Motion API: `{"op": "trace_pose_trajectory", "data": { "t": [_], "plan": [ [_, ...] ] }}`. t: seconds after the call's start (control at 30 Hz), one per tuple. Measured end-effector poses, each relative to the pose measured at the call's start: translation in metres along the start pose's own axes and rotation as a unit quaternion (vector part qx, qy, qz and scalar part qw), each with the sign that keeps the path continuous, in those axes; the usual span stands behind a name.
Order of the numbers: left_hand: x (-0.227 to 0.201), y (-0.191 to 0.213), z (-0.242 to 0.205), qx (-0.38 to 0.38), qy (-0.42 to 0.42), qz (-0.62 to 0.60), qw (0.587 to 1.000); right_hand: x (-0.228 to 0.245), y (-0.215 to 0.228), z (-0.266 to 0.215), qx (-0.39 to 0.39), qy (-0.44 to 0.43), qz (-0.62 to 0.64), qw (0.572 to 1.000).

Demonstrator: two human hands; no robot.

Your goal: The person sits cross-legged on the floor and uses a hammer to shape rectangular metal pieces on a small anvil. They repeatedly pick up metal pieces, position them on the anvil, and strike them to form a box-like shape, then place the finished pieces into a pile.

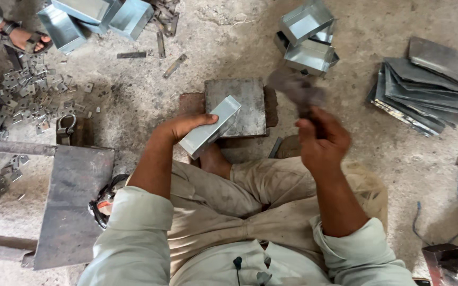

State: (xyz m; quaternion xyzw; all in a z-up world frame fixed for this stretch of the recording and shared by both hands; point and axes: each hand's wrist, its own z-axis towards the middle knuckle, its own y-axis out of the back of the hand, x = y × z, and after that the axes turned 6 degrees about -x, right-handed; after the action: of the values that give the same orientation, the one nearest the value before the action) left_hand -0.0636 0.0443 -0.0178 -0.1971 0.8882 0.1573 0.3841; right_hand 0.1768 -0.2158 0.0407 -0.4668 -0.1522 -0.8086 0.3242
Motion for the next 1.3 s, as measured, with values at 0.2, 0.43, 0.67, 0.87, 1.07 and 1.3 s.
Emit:
{"op": "trace_pose_trajectory", "data": {
  "t": [0.2, 0.43, 0.67, 0.87, 1.07, 1.3],
  "plan": [
    [0.007, 0.002, 0.004, -0.013, -0.007, 0.043, 0.999, -0.005, -0.027, -0.013, -0.020, 0.047, 0.043, 0.998],
    [-0.006, -0.008, -0.009, -0.130, -0.130, 0.238, 0.954, -0.036, -0.021, -0.004, 0.097, -0.183, -0.204, 0.957],
    [-0.043, -0.057, -0.025, -0.318, -0.027, 0.356, 0.878, -0.067, -0.017, 0.005, 0.171, -0.261, -0.334, 0.890],
    [-0.025, -0.046, 0.016, -0.366, 0.057, 0.325, 0.870, -0.074, -0.015, -0.001, 0.167, -0.267, -0.328, 0.891],
    [-0.008, -0.044, 0.010, -0.481, -0.224, 0.203, 0.823, -0.067, -0.012, 0.004, 0.159, -0.251, -0.346, 0.890],
    [0.026, -0.084, 0.052, -0.513, -0.394, 0.124, 0.752, -0.017, 0.001, 0.012, 0.093, -0.151, -0.295, 0.939]
  ]
}}
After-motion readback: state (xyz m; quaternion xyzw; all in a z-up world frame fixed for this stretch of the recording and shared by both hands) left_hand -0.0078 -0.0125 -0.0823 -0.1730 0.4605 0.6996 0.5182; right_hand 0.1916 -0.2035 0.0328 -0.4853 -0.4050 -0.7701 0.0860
